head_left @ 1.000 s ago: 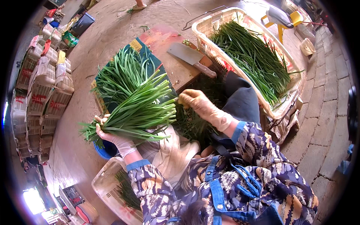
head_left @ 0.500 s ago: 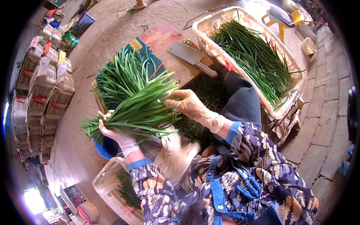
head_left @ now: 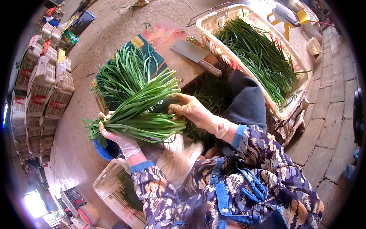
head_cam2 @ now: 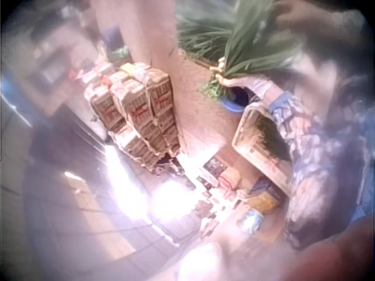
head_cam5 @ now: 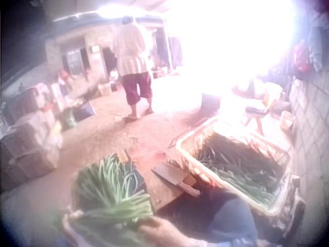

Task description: The person sorts a bunch of leeks by hand, removes dry or damaged leaves, gathers them into a bundle, and ties the bundle with a red string before trimming the ends with a large knife.

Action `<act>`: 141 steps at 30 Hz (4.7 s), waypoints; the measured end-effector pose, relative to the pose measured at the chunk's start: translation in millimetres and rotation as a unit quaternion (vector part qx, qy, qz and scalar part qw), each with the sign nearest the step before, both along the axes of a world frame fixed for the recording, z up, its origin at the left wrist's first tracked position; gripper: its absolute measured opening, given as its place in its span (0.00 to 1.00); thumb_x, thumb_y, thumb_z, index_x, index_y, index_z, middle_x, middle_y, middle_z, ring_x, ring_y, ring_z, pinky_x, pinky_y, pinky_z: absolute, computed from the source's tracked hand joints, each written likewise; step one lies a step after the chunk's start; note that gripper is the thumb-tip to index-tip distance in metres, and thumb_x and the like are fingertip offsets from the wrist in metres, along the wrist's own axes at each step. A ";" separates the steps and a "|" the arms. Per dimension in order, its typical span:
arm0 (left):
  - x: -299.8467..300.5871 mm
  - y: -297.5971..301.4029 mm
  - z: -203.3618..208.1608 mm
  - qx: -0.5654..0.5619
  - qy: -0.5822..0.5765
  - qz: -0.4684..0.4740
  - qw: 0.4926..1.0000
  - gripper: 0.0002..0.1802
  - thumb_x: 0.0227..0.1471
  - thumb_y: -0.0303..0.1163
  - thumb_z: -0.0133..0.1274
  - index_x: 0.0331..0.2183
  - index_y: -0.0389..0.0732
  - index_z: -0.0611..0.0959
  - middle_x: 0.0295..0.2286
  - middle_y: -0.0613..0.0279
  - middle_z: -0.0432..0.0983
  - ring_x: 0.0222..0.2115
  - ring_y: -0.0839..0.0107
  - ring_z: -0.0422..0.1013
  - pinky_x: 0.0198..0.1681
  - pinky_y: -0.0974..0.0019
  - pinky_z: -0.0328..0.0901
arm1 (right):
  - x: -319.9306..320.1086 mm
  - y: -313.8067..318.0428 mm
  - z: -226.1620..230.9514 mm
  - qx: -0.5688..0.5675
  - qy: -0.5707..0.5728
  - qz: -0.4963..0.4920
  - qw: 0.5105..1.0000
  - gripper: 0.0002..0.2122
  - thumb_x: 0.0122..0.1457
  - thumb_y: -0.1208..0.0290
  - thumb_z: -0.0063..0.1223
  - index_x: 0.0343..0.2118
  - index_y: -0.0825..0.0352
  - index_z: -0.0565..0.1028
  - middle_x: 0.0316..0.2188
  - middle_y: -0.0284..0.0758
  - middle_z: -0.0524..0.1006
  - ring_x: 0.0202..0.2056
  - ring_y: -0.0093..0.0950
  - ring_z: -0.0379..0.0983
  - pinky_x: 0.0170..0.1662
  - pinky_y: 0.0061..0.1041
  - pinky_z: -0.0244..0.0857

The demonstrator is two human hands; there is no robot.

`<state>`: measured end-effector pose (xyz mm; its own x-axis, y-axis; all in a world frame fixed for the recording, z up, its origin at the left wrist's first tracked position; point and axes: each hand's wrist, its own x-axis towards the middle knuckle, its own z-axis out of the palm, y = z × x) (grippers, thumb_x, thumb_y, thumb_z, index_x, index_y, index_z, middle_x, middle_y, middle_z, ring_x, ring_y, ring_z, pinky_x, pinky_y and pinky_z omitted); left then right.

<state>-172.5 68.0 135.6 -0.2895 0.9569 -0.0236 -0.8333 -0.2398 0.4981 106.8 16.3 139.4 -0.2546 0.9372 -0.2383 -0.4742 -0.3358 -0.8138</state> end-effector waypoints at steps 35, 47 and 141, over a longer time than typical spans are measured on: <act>12.5 -0.8 10.8 0.080 -0.001 -0.071 0.994 0.23 0.59 0.42 0.47 0.53 0.43 0.72 0.31 0.75 0.74 0.41 0.75 0.67 0.54 0.63 0.62 | 7.9 19.4 -25.9 0.056 0.108 0.107 0.987 0.14 0.63 0.67 0.52 0.48 0.68 0.75 0.41 0.33 0.78 0.39 0.18 0.73 0.41 0.20 0.69; -11.7 -3.8 0.8 0.022 -0.013 -0.022 0.999 0.20 0.58 0.44 0.44 0.47 0.46 0.80 0.36 0.65 0.73 0.41 0.70 0.69 0.50 0.55 0.66 | 108.9 -26.5 -72.6 -0.074 0.113 0.090 0.987 0.08 0.61 0.64 0.56 0.35 0.60 0.71 0.22 0.25 0.70 0.22 0.16 0.66 0.43 0.28 0.71; -45.9 26.4 -47.8 -0.170 0.027 0.162 0.972 0.18 0.51 0.48 0.42 0.30 0.45 0.79 0.31 0.61 0.76 0.33 0.61 0.73 0.41 0.53 0.69 | 99.5 -49.9 -62.3 0.336 -0.629 0.112 0.692 0.13 0.50 0.66 0.61 0.39 0.61 0.79 0.28 0.40 0.77 0.30 0.41 0.75 0.33 0.36 0.70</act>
